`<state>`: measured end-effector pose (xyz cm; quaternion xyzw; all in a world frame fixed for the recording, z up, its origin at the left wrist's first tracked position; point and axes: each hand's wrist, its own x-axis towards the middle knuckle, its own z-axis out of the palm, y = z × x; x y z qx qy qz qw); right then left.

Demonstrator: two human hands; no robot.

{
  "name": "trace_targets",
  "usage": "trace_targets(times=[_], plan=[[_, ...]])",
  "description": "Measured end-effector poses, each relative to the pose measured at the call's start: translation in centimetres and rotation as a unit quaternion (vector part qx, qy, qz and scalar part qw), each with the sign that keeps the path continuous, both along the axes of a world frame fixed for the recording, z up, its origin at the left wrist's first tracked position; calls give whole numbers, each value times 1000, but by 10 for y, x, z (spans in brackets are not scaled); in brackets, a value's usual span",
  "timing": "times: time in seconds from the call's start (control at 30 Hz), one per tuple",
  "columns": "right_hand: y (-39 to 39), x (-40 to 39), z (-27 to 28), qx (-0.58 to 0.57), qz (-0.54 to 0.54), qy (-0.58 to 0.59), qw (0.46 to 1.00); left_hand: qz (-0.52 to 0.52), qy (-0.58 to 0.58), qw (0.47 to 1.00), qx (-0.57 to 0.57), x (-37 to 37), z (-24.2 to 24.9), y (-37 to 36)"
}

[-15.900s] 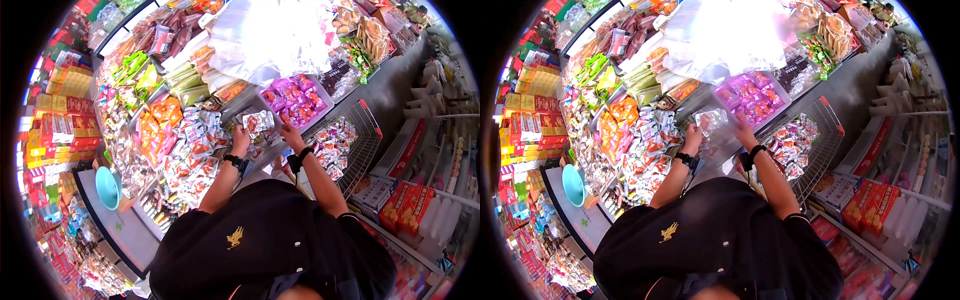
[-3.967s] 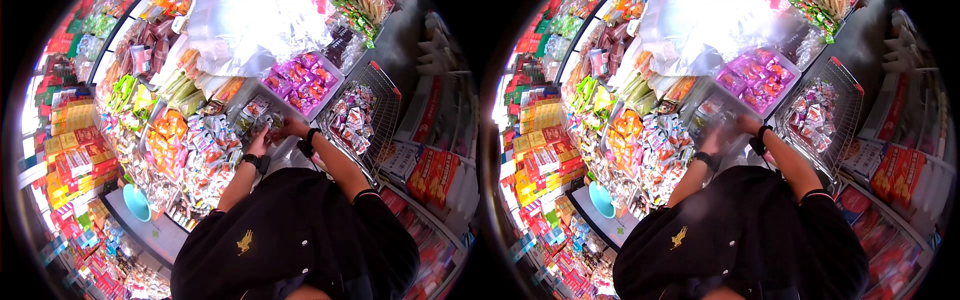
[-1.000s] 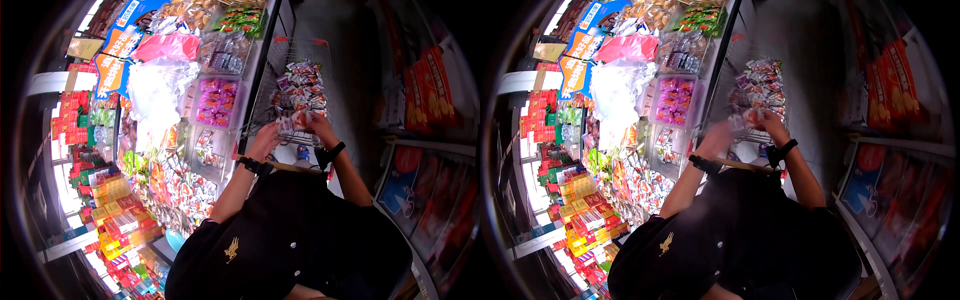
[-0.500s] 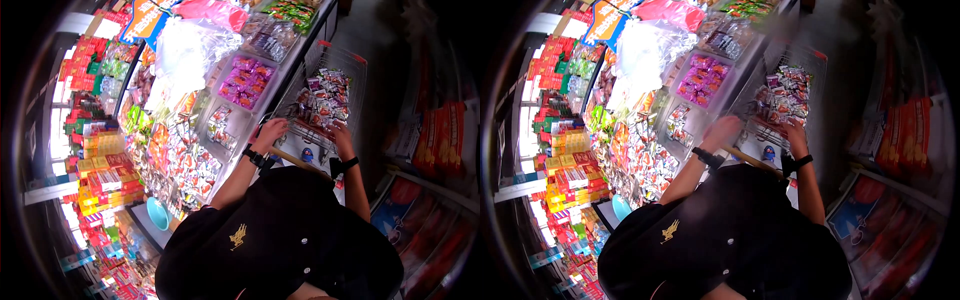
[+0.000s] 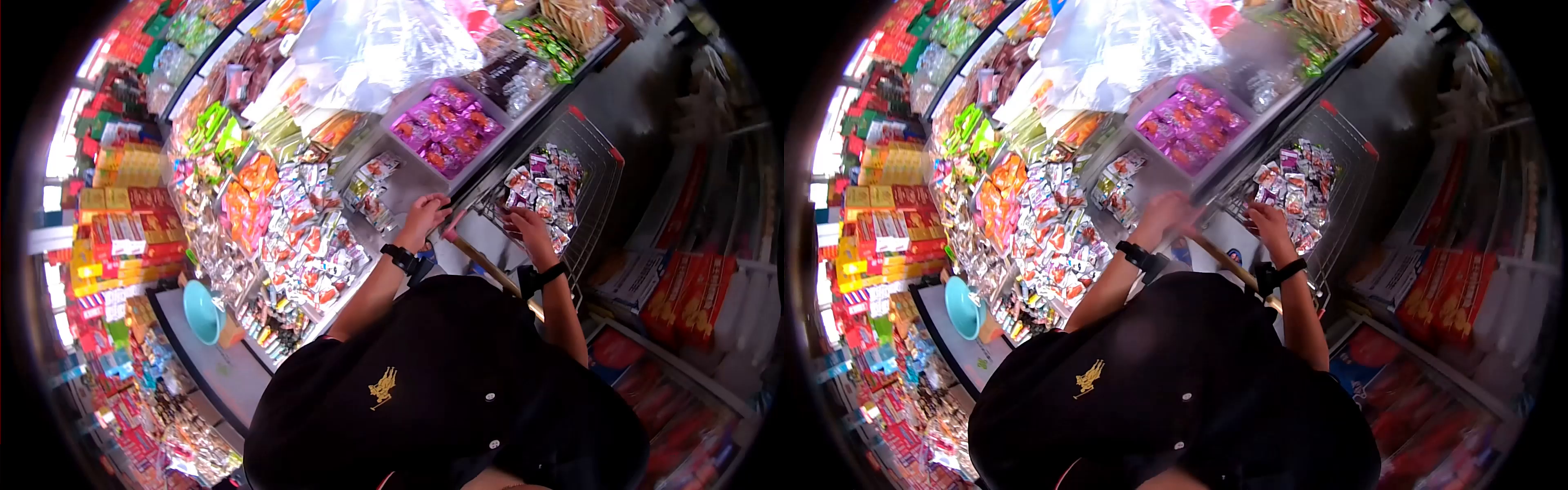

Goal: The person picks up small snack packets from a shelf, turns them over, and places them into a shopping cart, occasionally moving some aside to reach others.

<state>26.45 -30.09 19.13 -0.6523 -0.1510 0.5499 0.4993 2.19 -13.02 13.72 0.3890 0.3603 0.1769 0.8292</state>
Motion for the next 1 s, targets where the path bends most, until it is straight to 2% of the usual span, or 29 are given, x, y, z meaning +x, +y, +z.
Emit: trace_targets(times=[0.07, 0.17, 0.23, 0.27, 0.4, 0.5, 0.53, 0.57, 0.63, 0.7, 0.77, 0.8, 0.83, 0.9, 0.93, 1.0], plan=[[31, -21, 5, -11, 30, -3, 999, -3, 0, 980, 199, -20, -65, 20], [81, -44, 3, 6, 66, 1, 998, 35, 23, 977, 207, -48, -86, 44], [113, -60, 11, 13, 105, -27, 994, 100, 54, 993, -19, -65, -38, 56], [128, -66, 6, 19, 119, -29, 992, 119, 61, 991, -13, -72, -24, 61], [177, -87, 3, 28, 176, -63, 982, 216, 81, 969, -92, -86, -27, 83], [192, -91, -24, 47, 201, -52, 977, 233, 133, 960, -85, -86, -46, 104], [196, -91, -30, 56, 203, -46, 977, 212, 183, 959, -49, -88, -70, 116], [202, -87, -36, 29, 245, -72, 966, 213, 194, 957, -27, -91, -93, 126], [208, -85, -42, -13, 209, -8, 978, 214, 209, 954, 21, -86, -121, 139], [215, -82, -48, -32, 178, 8, 983, 310, 131, 941, -20, -74, -141, 153], [227, -79, -62, -37, 184, 41, 981, 319, 132, 938, 1, -75, -173, 165], [233, -79, -68, -43, 199, 26, 979, 308, 180, 932, -71, -75, -153, 166], [245, -80, -73, -46, 214, 11, 976, 316, 171, 927, -107, -76, -166, 171], [265, -88, -122, -34, 241, -25, 970, 297, 207, 927, -101, -70, -131, 171], [276, -94, -152, 32, 243, -34, 969, 287, 225, 926, -98, -68, -113, 170], [296, -113, -186, 117, 269, -90, 952, 274, 240, 928, -74, -71, -120, 169]])
